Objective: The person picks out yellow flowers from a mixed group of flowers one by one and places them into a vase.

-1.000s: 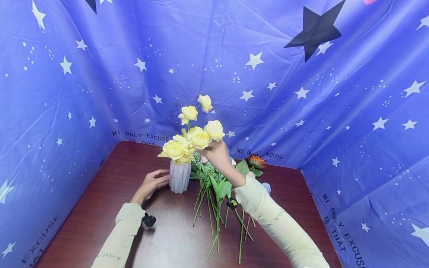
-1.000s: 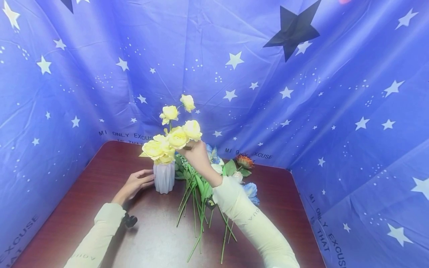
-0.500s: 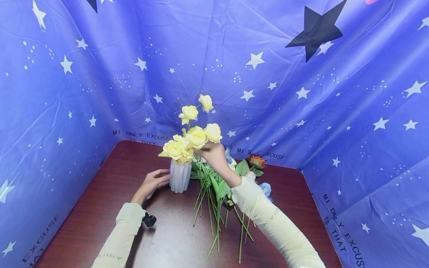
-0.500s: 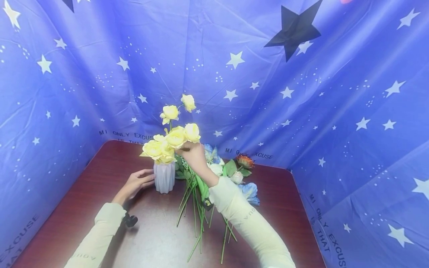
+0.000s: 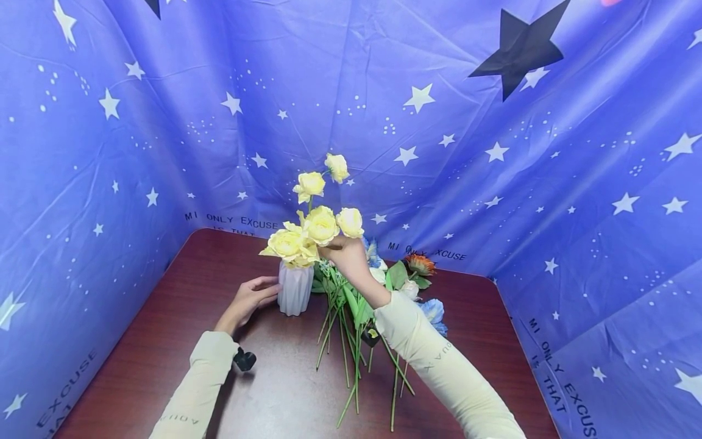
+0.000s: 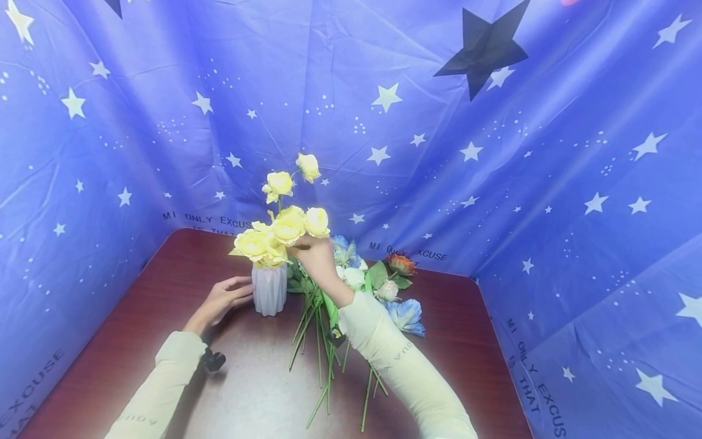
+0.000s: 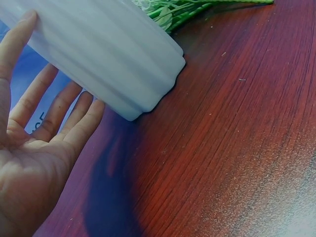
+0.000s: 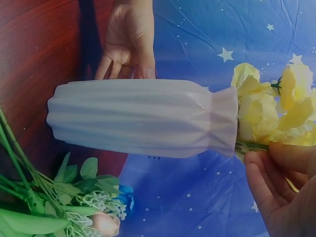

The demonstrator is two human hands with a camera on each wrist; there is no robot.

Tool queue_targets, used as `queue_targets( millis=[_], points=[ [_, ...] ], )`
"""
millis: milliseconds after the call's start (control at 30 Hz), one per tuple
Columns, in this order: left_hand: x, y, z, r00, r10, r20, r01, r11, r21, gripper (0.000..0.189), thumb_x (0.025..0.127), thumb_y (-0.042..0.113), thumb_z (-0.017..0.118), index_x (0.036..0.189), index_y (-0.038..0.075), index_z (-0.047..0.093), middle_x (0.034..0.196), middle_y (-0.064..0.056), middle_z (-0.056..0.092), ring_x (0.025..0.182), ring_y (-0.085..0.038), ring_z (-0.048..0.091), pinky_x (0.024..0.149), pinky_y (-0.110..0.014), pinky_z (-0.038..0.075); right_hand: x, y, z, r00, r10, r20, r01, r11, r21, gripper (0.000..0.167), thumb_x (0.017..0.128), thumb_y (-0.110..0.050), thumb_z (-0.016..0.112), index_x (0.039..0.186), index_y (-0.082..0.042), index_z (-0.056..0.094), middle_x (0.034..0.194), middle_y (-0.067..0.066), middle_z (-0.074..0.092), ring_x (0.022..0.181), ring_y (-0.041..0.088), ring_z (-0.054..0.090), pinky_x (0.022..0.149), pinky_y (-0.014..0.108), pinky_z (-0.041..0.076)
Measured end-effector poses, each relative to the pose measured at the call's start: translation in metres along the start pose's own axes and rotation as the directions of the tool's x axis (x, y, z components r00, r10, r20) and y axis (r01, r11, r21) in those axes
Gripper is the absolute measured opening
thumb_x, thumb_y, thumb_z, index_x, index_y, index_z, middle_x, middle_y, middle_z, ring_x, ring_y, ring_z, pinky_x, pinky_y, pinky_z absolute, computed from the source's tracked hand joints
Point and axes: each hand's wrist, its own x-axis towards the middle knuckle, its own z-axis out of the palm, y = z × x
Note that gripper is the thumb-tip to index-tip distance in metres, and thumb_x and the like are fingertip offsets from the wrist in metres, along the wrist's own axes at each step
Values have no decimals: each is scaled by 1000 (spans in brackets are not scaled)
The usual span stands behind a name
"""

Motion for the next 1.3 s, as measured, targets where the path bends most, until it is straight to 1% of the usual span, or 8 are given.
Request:
queue_targets(
  millis=[167, 400, 600, 733, 900, 1033, 1100, 1300],
  points=[
    [0, 0, 0, 1000, 1, 4, -1, 1000, 8, 54, 96, 9, 70, 141, -13, 49, 129, -17, 63, 100, -4, 70, 97, -31, 59, -2, 0, -1, 998, 58, -6, -57, 998, 37, 18, 86, -20, 77, 86, -2, 80, 65, 8, 70, 52, 8, 51, 49, 21, 40],
    [-1, 0, -1, 1000, -1, 2, 1, 1000, 12, 54, 96, 9, 70, 141, -12, 50, 131, -19, 62, 100, -4, 70, 99, -33, 58, -7, 4, 3, 994, 58, -97, -51, 996, 80, 27, 82, -22, 81, 66, -2, 72, 58, 9, 67, 47, 7, 44, 46, 22, 37],
    [0, -1, -1, 1000, -6, 2, 6, 1000, 21, 54, 97, 11, 70, 142, -12, 49, 132, -20, 61, 101, -4, 70, 102, -38, 56, -7, 6, 12, 977, 126, -170, -78, 961, 264, 31, 83, -14, 83, 61, -5, 63, 73, 20, 74, 60, 22, 73, 52, 20, 54],
    [0, -1, -1, 1000, -1, 7, 0, 1000, 17, 54, 97, 10, 70, 141, -12, 49, 129, -17, 63, 100, -4, 70, 103, -40, 55, -7, 6, 18, 968, 124, -219, -30, 920, 390, 42, 84, -7, 81, 54, -11, 52, 79, 23, 74, 74, 35, 77, 53, 19, 57],
    [0, -1, -1, 1000, 1, 9, -1, 1000, 13, 54, 97, 10, 70, 141, -12, 49, 129, -17, 63, 100, -4, 70, 103, -40, 55, -5, 6, 21, 952, 72, -298, 73, 890, 449, 12, 84, -5, 81, 76, 2, 76, 81, 22, 75, 68, 26, 77, 49, 19, 54],
    [1, -1, -1, 1000, 1, 9, -1, 1000, 16, 54, 97, 11, 70, 141, -12, 49, 131, -18, 62, 101, -4, 70, 104, -41, 55, -5, 6, 21, 931, -8, -365, 167, 898, 407, 19, 86, -9, 82, 73, 4, 76, 69, 24, 72, 50, 9, 61, 45, 19, 41],
    [1, 0, -1, 1000, 4, 8, -4, 1000, 13, 54, 97, 10, 70, 141, -12, 50, 129, -16, 63, 100, -4, 70, 104, -41, 54, -5, 6, 20, 923, -36, -383, 195, 903, 384, 20, 86, -9, 81, 74, 5, 76, 71, 26, 71, 48, 4, 55, 50, 18, 43],
    [1, -1, -2, 1000, 7, 5, -7, 1000, 16, 53, 96, 10, 70, 140, -13, 50, 123, -11, 66, 100, -4, 70, 104, -41, 55, -5, 3, 18, 929, -5, -371, 143, 927, 347, 12, 87, -9, 81, 88, 2, 80, 84, 23, 76, 59, 3, 65, 66, 19, 56]
  ],
)
